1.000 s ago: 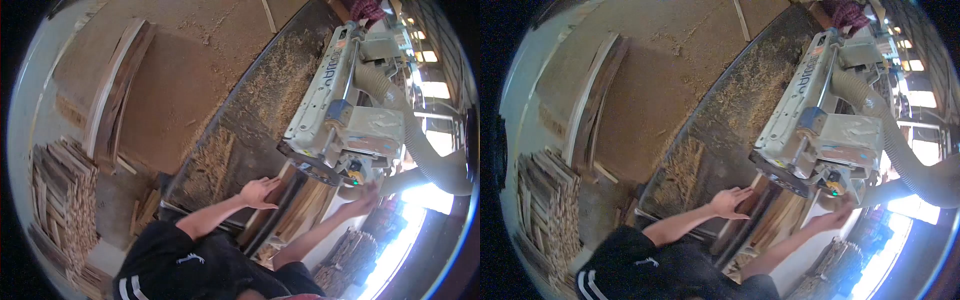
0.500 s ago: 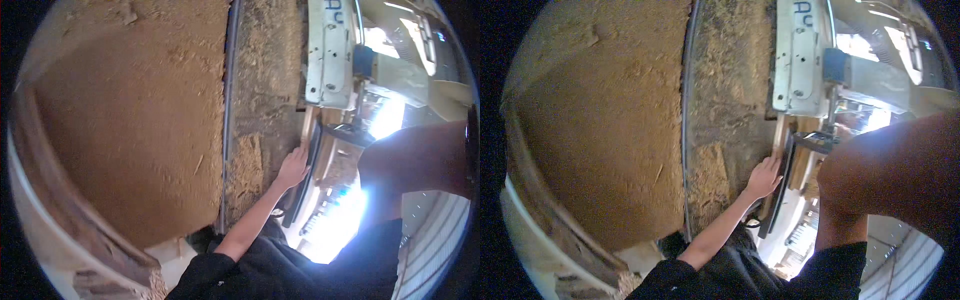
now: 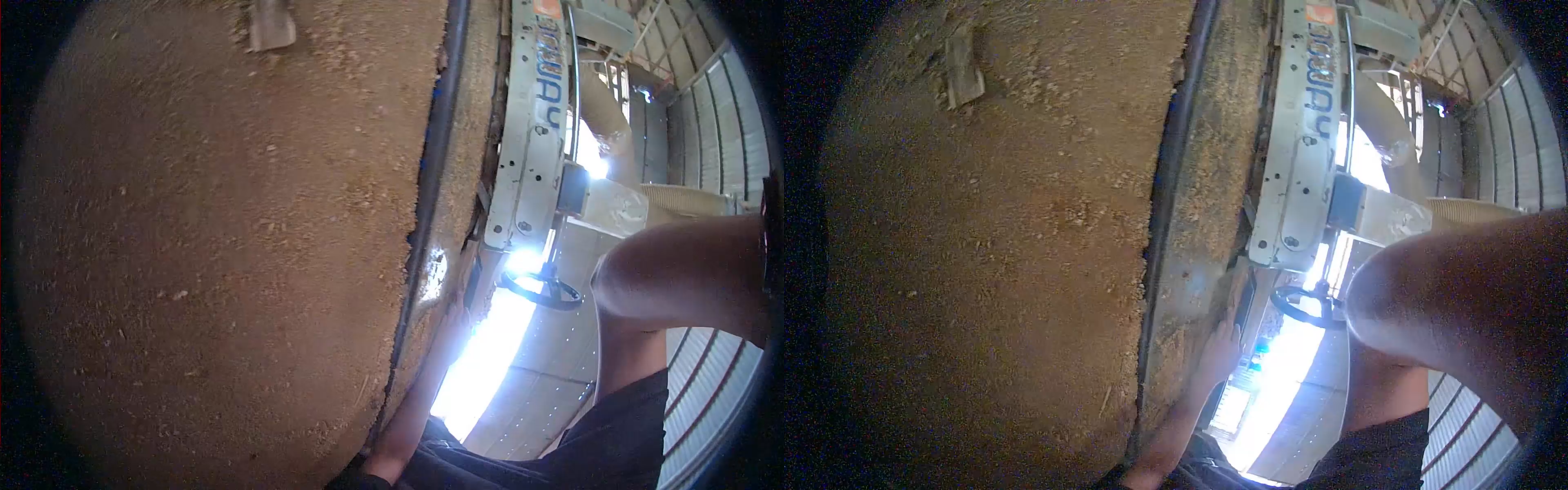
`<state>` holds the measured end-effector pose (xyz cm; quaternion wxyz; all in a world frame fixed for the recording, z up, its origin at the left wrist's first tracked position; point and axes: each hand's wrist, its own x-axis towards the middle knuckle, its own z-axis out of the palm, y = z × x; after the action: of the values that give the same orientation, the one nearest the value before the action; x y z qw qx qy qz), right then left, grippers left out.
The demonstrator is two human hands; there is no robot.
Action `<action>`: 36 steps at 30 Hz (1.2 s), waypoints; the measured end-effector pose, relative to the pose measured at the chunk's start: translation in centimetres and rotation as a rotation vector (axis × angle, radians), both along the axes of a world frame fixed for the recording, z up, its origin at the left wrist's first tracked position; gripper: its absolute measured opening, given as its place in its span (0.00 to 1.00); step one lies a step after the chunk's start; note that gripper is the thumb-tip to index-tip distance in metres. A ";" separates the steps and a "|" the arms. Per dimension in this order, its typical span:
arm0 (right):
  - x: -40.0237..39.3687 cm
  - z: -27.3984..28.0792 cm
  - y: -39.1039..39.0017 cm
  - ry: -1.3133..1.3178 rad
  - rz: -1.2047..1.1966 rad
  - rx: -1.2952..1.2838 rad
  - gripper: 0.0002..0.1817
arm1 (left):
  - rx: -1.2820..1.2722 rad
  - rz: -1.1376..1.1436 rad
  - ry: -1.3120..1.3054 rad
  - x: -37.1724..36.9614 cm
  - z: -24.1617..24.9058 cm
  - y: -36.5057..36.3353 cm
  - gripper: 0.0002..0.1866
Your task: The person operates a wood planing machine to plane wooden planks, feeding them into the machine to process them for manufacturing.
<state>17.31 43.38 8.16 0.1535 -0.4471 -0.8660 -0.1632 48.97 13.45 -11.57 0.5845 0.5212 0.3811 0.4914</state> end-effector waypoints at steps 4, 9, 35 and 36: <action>0.3 -1.8 0.4 -0.132 -0.057 -0.011 0.26 | 0.018 -0.006 -0.014 0.4 -0.2 -0.1 0.27; 1.9 -3.3 -0.1 -0.273 -0.175 -0.029 0.26 | 0.047 -0.065 -0.007 0.6 -0.2 0.0 0.26; 46.0 25.5 -16.0 0.115 -0.967 0.000 0.27 | 0.297 0.247 0.500 1.6 4.1 0.3 0.17; 48.2 26.0 -15.9 0.099 -0.990 -0.015 0.27 | 0.332 0.271 0.548 1.9 4.2 0.4 0.18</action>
<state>65.48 27.45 34.20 0.0952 -0.8128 -0.5428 -0.1890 50.84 13.82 -7.33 0.2971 0.6665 0.5043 0.4617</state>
